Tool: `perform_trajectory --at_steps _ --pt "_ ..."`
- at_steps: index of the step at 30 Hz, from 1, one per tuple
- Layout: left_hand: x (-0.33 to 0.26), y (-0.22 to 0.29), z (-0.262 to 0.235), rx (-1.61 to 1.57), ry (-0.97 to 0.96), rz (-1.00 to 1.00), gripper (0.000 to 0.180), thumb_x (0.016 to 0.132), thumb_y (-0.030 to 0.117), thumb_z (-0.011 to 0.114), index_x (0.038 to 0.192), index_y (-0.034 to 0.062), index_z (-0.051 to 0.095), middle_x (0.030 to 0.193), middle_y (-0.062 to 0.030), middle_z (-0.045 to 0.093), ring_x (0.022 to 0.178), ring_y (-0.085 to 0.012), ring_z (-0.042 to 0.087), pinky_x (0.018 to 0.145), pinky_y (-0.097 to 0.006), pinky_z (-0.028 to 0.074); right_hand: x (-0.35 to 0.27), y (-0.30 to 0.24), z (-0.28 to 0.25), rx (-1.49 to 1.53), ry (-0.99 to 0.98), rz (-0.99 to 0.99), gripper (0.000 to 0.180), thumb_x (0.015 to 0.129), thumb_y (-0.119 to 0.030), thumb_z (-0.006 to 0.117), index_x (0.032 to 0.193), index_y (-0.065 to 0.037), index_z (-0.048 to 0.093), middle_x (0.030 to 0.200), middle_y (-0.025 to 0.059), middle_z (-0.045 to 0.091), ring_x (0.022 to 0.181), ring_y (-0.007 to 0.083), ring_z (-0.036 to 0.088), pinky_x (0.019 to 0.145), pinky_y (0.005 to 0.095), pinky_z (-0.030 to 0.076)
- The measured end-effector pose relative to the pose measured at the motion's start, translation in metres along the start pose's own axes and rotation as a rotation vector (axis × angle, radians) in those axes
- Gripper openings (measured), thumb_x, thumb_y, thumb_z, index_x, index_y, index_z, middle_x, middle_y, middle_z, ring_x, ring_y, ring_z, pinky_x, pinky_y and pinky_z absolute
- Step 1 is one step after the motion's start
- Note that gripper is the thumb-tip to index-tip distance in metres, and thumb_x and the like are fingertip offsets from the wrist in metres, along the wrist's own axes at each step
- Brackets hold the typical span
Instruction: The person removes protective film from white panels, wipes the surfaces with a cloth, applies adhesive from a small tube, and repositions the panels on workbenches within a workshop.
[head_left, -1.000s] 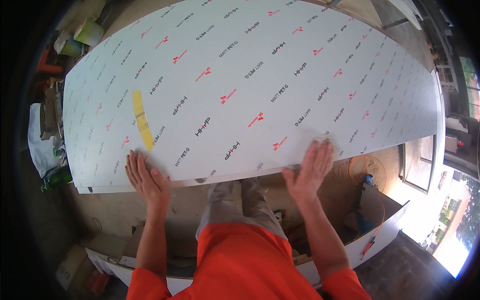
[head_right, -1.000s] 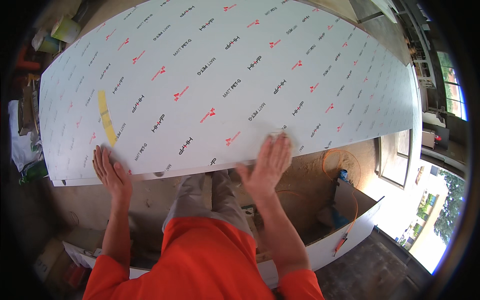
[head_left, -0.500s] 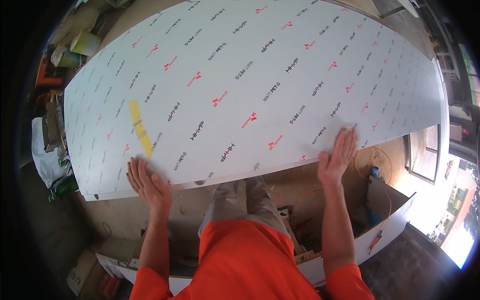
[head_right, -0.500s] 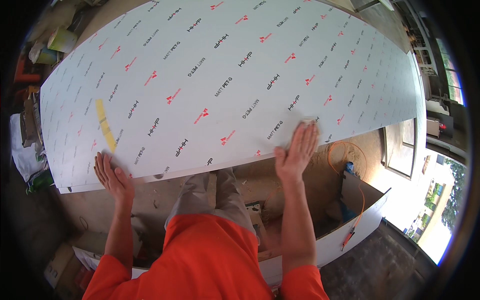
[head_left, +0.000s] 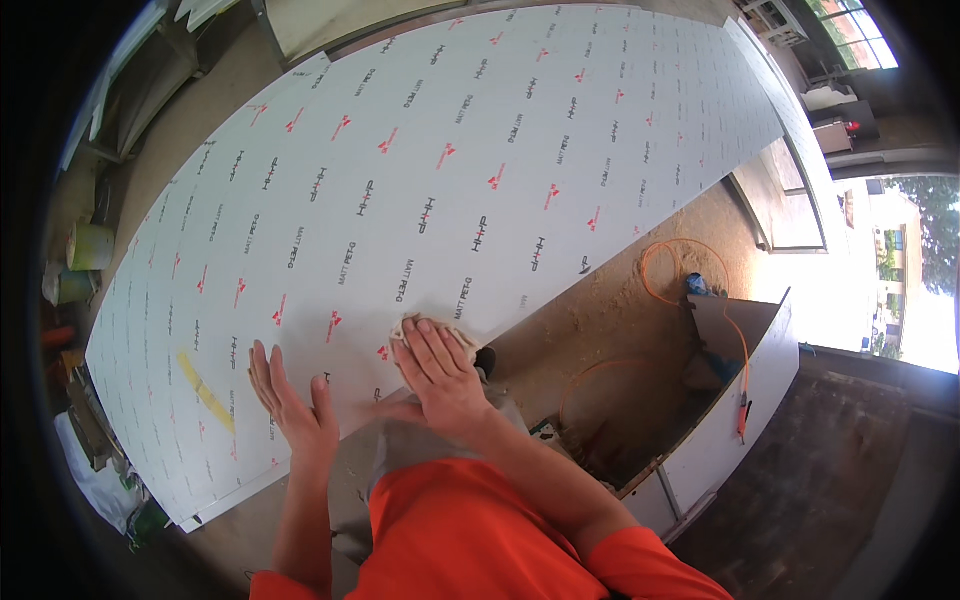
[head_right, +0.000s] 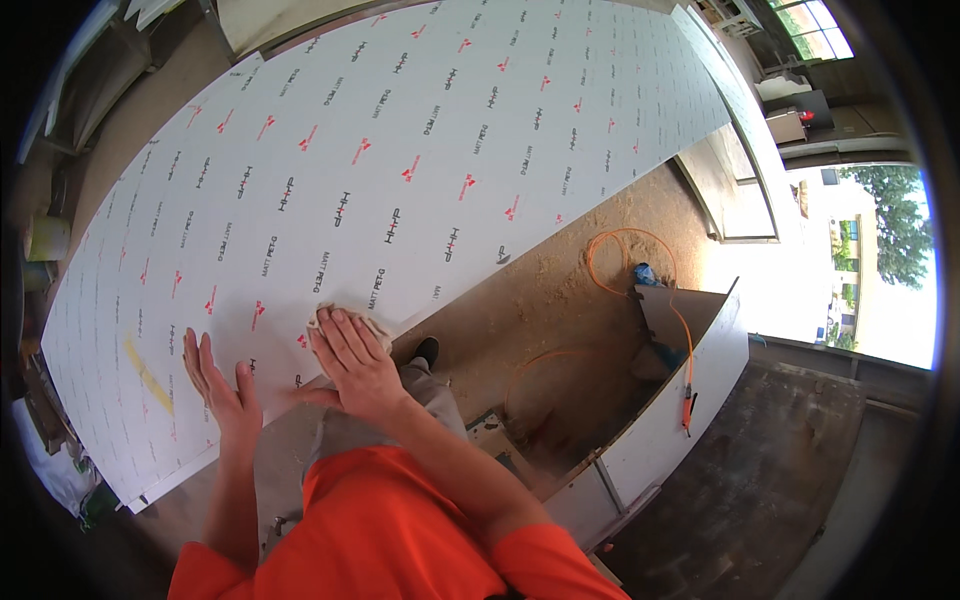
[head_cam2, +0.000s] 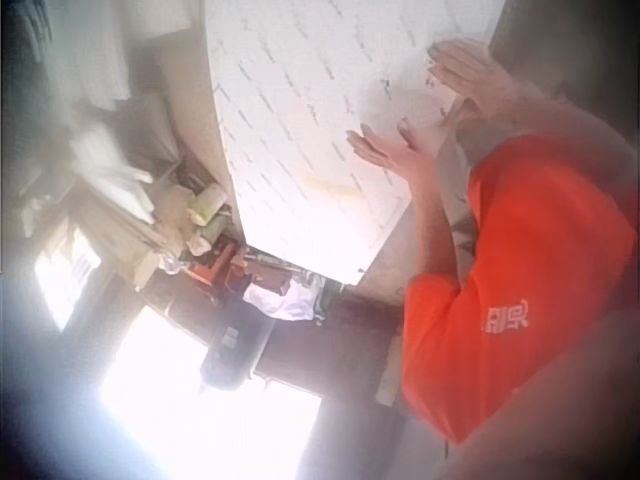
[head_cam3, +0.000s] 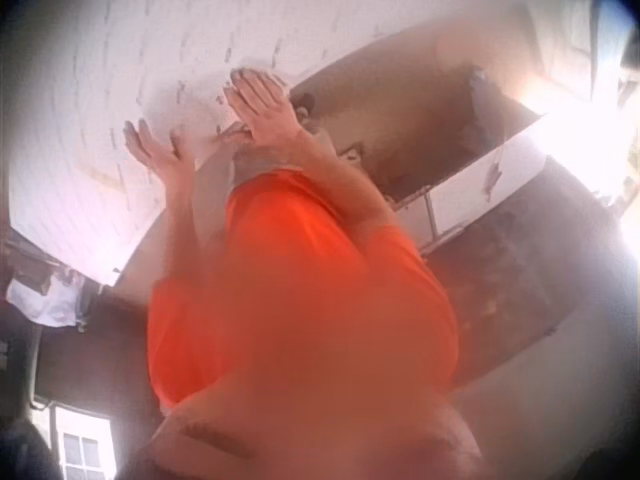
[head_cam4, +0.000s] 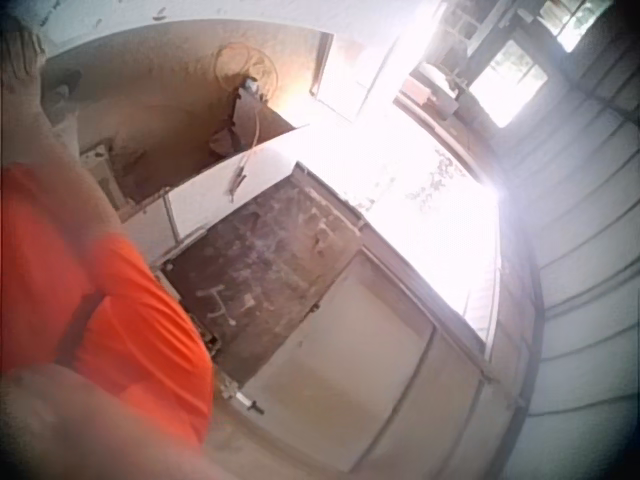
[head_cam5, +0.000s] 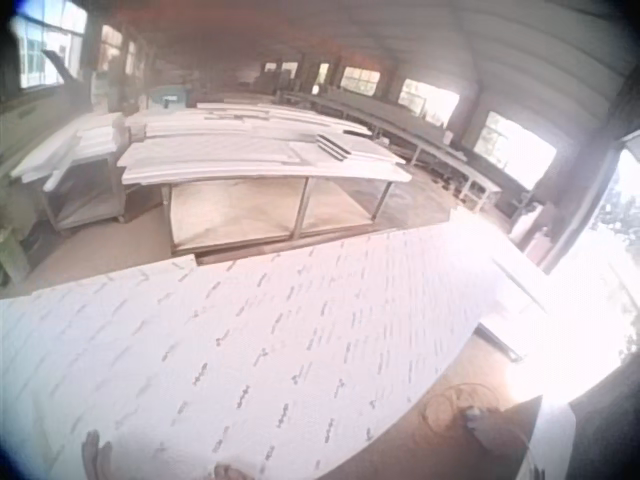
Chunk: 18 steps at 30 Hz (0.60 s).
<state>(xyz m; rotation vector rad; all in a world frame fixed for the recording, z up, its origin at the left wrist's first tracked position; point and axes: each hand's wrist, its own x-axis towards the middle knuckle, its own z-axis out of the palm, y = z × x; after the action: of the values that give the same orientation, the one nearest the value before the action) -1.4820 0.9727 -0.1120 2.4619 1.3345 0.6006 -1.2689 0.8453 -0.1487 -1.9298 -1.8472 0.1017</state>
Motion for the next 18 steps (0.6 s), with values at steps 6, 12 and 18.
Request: perform_trajectory --at_steps 6,12,18 --pt "0.014 0.002 0.032 0.173 -0.030 0.012 0.064 0.106 0.034 0.055 0.156 -0.0039 0.038 0.166 -0.0280 0.033 0.153 -0.0508 0.030 0.125 -0.063 0.019 -0.009 0.201 -0.078 -0.085 0.221 0.239 0.094 0.095 -0.068 0.059 0.152 0.007 0.047 0.162 0.0310 0.039 0.153 0.0486 0.034 0.126 0.0605 0.021" --pt "0.014 0.005 0.033 0.252 -0.025 0.029 0.062 0.104 0.026 0.055 0.155 -0.0049 0.040 0.165 -0.0291 0.034 0.151 -0.0500 0.032 0.125 -0.061 0.021 -0.023 0.441 -0.172 -0.298 0.243 0.301 0.103 0.099 -0.074 0.045 0.161 0.007 0.032 0.167 0.0314 0.030 0.157 0.0473 0.025 0.128 0.0603 0.016" --pt "0.020 0.016 0.034 0.329 -0.046 0.041 0.061 0.102 0.023 0.054 0.154 -0.0058 0.042 0.163 -0.0305 0.037 0.150 -0.0499 0.034 0.124 -0.060 0.024 -0.030 0.534 -0.200 -0.322 0.274 0.571 0.100 0.102 -0.070 0.046 0.164 0.005 0.025 0.170 0.0321 0.023 0.159 0.0491 0.018 0.129 0.0599 0.012"
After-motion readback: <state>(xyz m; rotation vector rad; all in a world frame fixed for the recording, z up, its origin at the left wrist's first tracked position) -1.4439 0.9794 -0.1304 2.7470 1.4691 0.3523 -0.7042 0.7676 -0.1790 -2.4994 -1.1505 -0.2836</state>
